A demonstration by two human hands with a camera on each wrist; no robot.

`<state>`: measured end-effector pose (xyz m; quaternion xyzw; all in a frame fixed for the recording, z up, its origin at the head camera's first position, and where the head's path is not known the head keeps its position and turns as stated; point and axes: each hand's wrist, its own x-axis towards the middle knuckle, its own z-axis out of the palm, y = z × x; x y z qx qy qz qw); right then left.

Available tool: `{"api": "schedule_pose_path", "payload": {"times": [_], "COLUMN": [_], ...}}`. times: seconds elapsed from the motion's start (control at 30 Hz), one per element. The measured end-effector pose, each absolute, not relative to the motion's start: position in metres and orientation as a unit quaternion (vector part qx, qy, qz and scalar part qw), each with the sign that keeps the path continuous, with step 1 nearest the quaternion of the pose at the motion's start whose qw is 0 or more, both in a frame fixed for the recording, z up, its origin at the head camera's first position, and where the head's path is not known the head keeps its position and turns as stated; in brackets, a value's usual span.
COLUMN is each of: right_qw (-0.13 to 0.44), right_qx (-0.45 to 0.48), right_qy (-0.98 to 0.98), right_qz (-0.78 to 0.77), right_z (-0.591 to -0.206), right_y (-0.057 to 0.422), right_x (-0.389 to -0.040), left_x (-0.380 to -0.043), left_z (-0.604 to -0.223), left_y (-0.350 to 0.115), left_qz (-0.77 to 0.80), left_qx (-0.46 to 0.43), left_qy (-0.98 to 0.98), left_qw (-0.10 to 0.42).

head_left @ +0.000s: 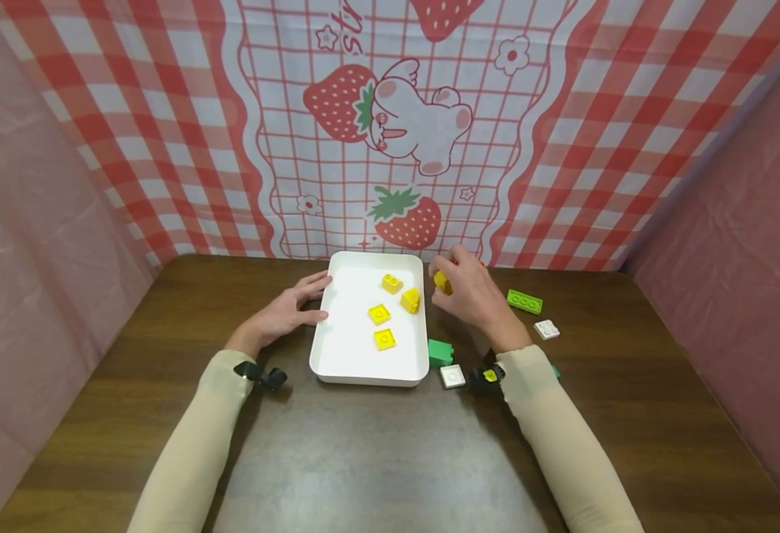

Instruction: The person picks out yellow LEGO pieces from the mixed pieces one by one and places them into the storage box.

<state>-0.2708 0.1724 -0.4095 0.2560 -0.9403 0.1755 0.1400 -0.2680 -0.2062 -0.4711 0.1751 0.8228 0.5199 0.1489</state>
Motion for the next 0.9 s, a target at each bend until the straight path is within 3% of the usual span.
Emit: {"api": "schedule_pose_path", "payload": {"times": [0.9], "right_qw": [0.288], "right_qx": [0.276], "right_qy": [-0.894], "right_qz": [0.203], "right_z": [-0.4022], "right_y": [0.1695], "right_x": [-0.2653], "left_x": [-0.2687], "left_z": [-0.4714], "left_y": [-0.2072], "left_qz": [0.522], "left_qx": [0.179], "left_qy": [0.820], "left_qw": [0.151]}}
